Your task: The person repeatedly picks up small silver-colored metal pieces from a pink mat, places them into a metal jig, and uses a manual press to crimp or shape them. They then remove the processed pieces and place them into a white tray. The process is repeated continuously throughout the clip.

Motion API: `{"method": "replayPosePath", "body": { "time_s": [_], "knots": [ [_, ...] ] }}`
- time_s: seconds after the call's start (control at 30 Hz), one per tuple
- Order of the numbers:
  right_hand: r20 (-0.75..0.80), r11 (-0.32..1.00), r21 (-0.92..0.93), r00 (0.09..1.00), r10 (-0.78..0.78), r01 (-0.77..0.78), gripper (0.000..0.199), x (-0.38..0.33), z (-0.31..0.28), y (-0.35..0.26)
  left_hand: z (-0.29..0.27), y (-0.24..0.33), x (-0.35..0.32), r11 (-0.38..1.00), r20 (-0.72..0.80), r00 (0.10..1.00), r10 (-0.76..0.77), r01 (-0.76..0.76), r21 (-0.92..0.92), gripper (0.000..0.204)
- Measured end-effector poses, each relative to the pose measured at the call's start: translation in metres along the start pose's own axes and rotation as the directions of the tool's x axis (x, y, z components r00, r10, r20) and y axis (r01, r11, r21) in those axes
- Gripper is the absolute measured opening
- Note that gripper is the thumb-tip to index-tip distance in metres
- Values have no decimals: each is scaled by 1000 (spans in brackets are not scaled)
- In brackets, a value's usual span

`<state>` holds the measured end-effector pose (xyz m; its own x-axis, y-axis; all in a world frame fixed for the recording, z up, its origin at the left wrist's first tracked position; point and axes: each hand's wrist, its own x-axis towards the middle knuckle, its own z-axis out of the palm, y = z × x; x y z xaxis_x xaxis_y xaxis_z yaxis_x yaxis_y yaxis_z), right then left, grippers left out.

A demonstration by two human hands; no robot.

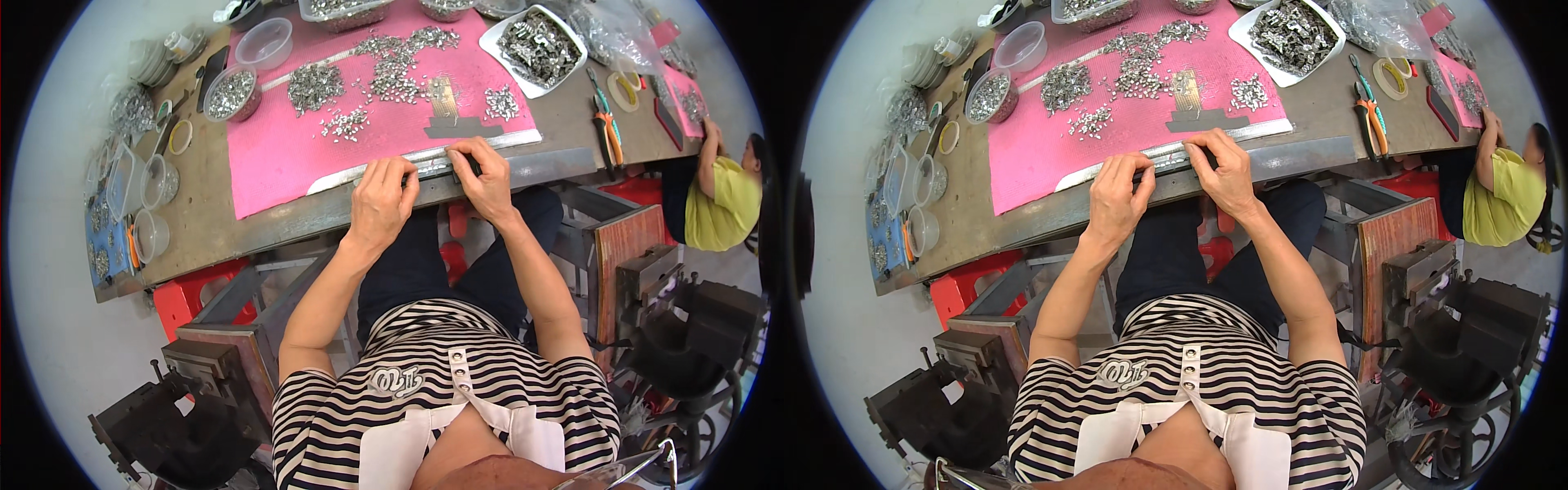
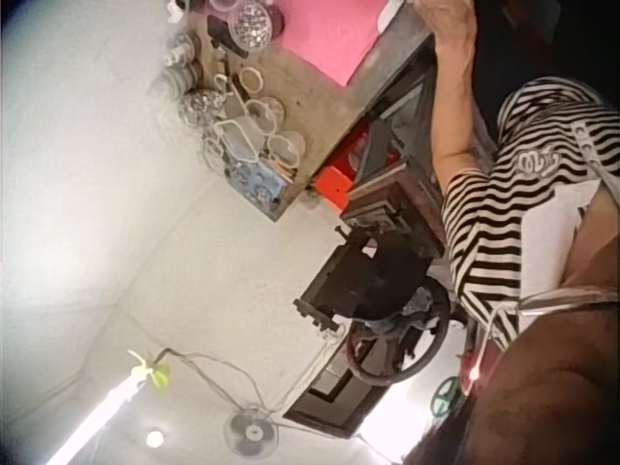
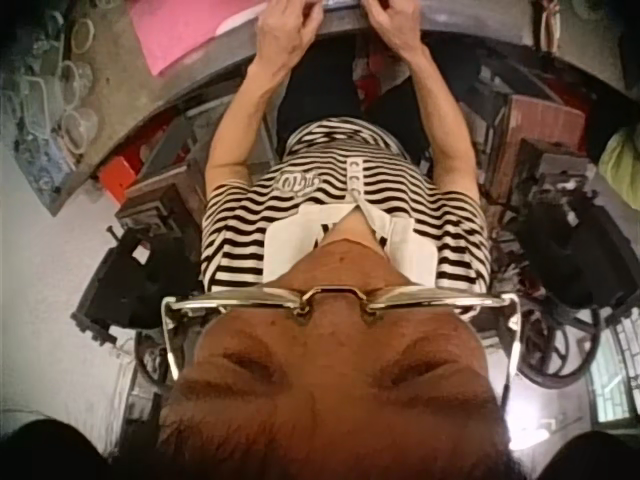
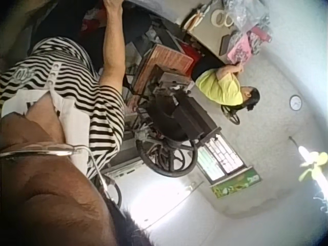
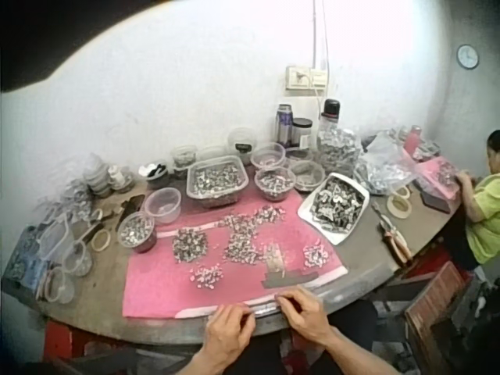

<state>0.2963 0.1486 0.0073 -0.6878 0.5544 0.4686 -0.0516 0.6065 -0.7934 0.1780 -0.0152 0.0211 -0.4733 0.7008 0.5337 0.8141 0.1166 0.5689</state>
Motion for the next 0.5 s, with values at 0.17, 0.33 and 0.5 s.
{"method": "replayPosePath", "body": {
  "time_s": [0.17, 0.33, 0.5],
  "knots": [
    [1, 1000, -1, 1000, -16, 16, 6, 0, 0, 0, -6, -4, 4, 992, 62, 996, -71, 77, -99, 11],
    [5, 1000, -6, 1000, -18, 18, 7, 0, 0, -1, -10, -7, 5, 991, 92, 994, -62, 72, -116, 10],
    [8, 1000, -1, 1000, 13, -13, 7, -1, 0, 0, -9, -6, 6, 994, 91, 994, -59, 67, -88, 10]
  ]
}}
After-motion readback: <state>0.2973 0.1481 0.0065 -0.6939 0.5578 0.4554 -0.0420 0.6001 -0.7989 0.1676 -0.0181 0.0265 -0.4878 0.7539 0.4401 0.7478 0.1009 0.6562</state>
